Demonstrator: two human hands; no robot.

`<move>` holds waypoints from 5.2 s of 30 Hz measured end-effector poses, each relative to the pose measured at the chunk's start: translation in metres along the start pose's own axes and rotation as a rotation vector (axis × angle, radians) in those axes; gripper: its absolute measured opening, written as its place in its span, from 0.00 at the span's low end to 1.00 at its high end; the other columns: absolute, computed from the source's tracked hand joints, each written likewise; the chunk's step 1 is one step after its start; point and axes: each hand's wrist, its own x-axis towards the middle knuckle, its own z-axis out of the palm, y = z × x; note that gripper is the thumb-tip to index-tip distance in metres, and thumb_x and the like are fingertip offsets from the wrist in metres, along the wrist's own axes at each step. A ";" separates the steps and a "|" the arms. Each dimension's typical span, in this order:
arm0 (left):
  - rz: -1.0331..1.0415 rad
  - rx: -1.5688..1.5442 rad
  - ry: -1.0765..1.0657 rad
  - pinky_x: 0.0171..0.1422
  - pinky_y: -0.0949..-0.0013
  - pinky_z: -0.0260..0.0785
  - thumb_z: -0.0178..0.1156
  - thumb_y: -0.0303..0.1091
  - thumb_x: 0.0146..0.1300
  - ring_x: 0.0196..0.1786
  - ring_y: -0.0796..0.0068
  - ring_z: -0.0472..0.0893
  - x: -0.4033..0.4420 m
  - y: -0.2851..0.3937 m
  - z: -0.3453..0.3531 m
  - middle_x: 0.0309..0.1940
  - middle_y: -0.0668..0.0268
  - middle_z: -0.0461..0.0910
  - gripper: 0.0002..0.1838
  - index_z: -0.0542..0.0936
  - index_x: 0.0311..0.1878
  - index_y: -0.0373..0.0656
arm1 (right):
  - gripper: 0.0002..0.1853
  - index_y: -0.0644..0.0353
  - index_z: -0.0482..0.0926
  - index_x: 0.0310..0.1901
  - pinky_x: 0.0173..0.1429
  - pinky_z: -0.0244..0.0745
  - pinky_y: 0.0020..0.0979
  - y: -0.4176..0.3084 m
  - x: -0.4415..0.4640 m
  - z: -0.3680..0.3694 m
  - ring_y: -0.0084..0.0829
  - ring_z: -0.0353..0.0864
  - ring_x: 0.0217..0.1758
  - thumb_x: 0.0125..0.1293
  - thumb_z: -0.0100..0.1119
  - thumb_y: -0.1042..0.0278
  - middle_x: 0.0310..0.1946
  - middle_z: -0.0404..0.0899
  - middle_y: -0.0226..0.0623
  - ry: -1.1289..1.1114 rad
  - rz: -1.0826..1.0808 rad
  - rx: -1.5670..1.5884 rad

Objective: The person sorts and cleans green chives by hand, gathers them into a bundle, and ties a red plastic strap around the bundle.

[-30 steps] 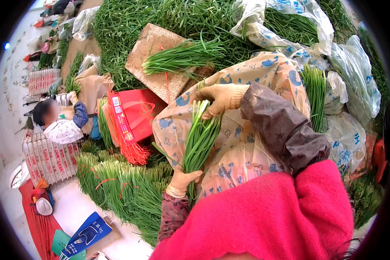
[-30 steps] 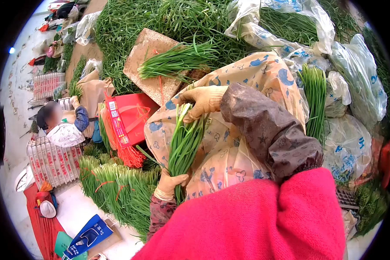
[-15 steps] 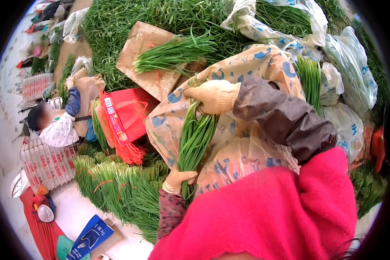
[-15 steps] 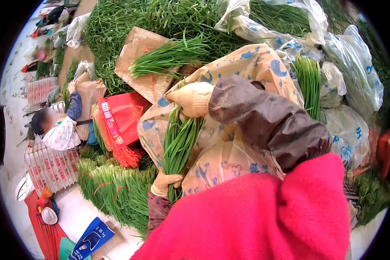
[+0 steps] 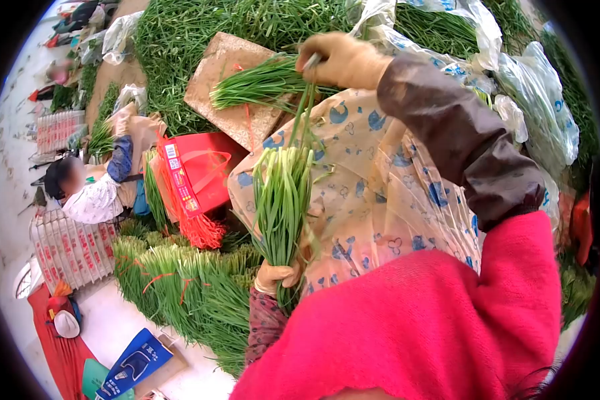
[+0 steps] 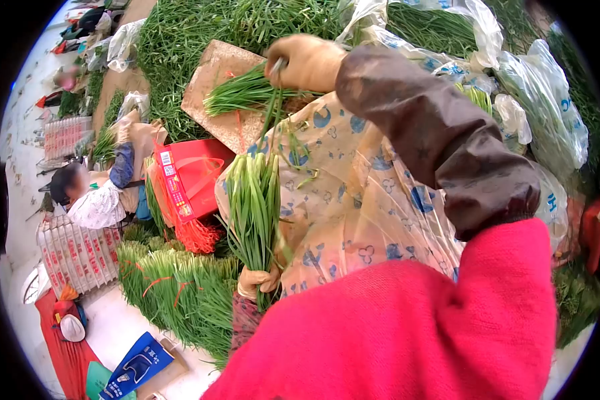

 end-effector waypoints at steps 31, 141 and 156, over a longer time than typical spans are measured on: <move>-0.032 0.114 0.332 0.20 0.74 0.56 0.59 0.24 0.52 0.15 0.78 0.65 0.059 0.016 0.047 0.43 0.55 0.81 0.34 0.65 0.65 0.30 | 0.57 0.54 0.45 0.74 0.61 0.70 0.40 0.025 -0.041 0.128 0.35 0.73 0.60 0.50 0.75 0.51 0.61 0.70 0.40 -0.476 -0.038 1.586; 0.198 0.075 0.906 0.61 0.44 0.63 0.64 0.44 0.63 0.59 0.58 0.71 0.219 0.216 -0.184 0.55 0.62 0.74 0.27 0.69 0.61 0.45 | 0.36 0.58 0.61 0.68 0.44 0.73 0.36 0.064 0.165 0.212 0.38 0.78 0.44 0.53 0.55 0.73 0.48 0.76 0.41 0.042 -0.368 -0.720; -0.316 0.582 0.912 0.26 0.60 0.78 0.50 0.41 0.70 0.26 0.57 0.82 0.259 0.204 -0.157 0.34 0.49 0.79 0.20 0.65 0.54 0.33 | 0.29 0.41 0.68 0.63 0.53 0.69 0.40 0.091 0.144 0.218 0.39 0.72 0.56 0.56 0.55 0.59 0.61 0.69 0.37 0.010 -0.294 -0.545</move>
